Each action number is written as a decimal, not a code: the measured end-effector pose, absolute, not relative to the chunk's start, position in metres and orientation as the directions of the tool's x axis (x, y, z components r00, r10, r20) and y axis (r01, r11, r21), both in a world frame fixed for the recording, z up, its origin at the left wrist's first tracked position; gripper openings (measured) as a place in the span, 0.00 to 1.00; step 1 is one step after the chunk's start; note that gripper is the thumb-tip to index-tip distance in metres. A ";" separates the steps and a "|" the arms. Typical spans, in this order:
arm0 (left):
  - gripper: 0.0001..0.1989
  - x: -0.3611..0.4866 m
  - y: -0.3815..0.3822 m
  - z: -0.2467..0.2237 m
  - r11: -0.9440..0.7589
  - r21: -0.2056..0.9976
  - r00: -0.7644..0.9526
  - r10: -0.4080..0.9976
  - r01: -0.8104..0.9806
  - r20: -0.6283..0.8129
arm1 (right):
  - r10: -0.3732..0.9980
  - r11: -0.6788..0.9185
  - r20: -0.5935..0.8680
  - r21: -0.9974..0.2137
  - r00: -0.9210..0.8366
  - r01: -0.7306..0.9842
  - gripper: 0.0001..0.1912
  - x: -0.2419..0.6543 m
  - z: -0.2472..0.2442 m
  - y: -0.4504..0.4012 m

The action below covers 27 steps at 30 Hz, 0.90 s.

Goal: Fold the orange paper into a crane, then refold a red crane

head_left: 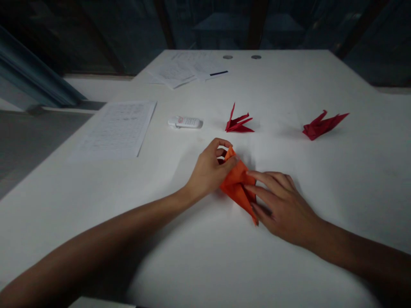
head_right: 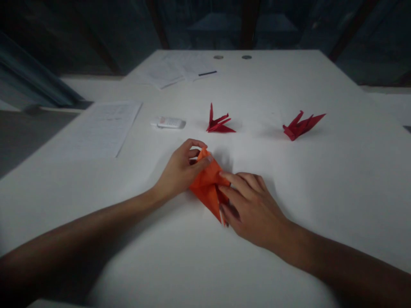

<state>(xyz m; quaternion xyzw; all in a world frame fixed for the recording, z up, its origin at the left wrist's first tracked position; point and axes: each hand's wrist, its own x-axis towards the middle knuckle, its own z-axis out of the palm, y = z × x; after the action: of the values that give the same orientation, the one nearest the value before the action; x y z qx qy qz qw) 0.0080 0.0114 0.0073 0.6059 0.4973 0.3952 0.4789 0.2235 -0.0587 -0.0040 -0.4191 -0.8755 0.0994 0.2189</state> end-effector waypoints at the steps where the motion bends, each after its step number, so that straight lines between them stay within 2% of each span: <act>1: 0.16 0.007 0.011 0.008 -0.048 0.975 0.218 0.976 0.215 0.000 | 0.782 0.623 0.296 -0.366 -0.548 0.692 0.14 0.224 -0.004 -0.058; 7: 0.22 -0.015 0.018 0.008 -0.141 0.987 0.503 0.860 0.070 0.088 | 0.841 0.538 0.283 -0.518 -0.461 0.665 0.17 0.234 -0.007 -0.051; 11: 0.25 -0.029 0.029 0.003 -0.258 0.963 0.647 0.747 0.073 0.151 | 0.845 0.532 0.305 -0.557 -0.438 0.638 0.17 0.234 -0.007 -0.049; 13: 0.25 -0.031 0.032 0.003 -0.360 0.930 0.687 0.695 0.078 0.212 | 0.835 0.549 0.321 -0.525 -0.446 0.650 0.14 0.232 -0.007 -0.050; 17: 0.24 -0.030 0.031 0.007 -0.514 0.846 0.704 0.653 0.144 0.277 | 0.729 0.682 0.437 -0.389 -0.527 0.620 0.18 0.229 -0.006 -0.055; 22: 0.19 -0.029 0.030 0.006 -0.499 0.856 0.679 0.675 0.133 0.288 | 0.517 0.856 0.461 -0.311 -0.722 0.414 0.20 0.229 -0.007 -0.059; 27: 0.16 -0.028 0.030 0.004 -0.485 0.856 0.668 0.699 0.178 0.257 | 0.546 0.834 0.376 -0.329 -0.749 0.442 0.12 0.226 -0.009 -0.060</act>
<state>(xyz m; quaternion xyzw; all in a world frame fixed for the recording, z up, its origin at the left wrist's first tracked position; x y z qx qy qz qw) -0.0277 0.0300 0.0040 0.8065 0.2718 0.3036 0.4284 0.2258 -0.0605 -0.0086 -0.2661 -0.9286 0.1102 0.2342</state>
